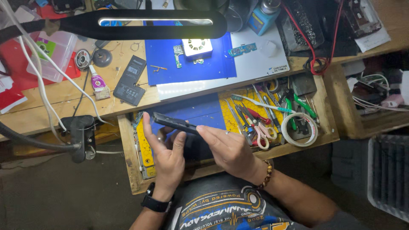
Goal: The person disassembles a smartphone, removes the back cover, and detaches the battery connector. They then reassemble the device by reconnecting the battery, aligning the back cover, and snapping it into place. Finally, they test the phone's functionality by unlocking it and navigating the screen.
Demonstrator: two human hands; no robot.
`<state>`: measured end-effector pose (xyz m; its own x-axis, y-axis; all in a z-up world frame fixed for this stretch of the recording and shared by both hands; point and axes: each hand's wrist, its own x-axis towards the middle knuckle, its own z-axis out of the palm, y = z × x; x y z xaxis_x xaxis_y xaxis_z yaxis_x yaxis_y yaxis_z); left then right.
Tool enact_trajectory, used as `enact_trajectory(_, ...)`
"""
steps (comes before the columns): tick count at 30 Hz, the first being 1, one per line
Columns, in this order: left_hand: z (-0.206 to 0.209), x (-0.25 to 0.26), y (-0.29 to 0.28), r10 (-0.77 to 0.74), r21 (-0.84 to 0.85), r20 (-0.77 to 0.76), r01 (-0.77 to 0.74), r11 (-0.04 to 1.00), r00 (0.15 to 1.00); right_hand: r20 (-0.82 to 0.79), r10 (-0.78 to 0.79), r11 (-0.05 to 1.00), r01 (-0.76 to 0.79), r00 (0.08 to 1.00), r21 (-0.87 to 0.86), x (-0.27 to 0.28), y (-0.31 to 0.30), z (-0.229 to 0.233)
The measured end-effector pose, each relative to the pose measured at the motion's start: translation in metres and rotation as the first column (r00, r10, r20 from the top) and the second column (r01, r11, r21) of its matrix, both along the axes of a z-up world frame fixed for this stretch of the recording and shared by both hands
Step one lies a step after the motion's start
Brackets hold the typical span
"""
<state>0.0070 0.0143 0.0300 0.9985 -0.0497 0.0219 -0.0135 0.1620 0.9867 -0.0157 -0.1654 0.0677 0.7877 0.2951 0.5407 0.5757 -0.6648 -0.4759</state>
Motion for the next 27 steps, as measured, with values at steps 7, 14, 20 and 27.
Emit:
enact_trajectory(7, 0.022, 0.024, 0.038, -0.114, 0.554, 0.299, -0.075, 0.829, 0.948, -0.084, 0.110, 0.993, -0.114, 0.990, -0.043, 0.020, -0.018, 0.009)
enact_trajectory(14, 0.031, 0.040, 0.058, -0.425, 0.712, 0.495, -0.075, 0.698, 0.758, -0.153, 0.163, 0.978, -0.180, 0.975, -0.109, 0.029, -0.019, 0.020)
enact_trajectory(20, 0.030, 0.045, 0.064, -0.471, 0.701, 0.470, 0.008, 0.714, 0.746, -0.150, 0.152, 0.973, -0.174, 0.977, -0.149, 0.030, -0.018, 0.015)
enact_trajectory(27, 0.023, 0.041, 0.069, -0.424, 0.645, 0.492, 0.009, 0.764, 0.761, -0.161, 0.137, 0.972, -0.164, 0.978, -0.170, 0.032, -0.011, 0.016)
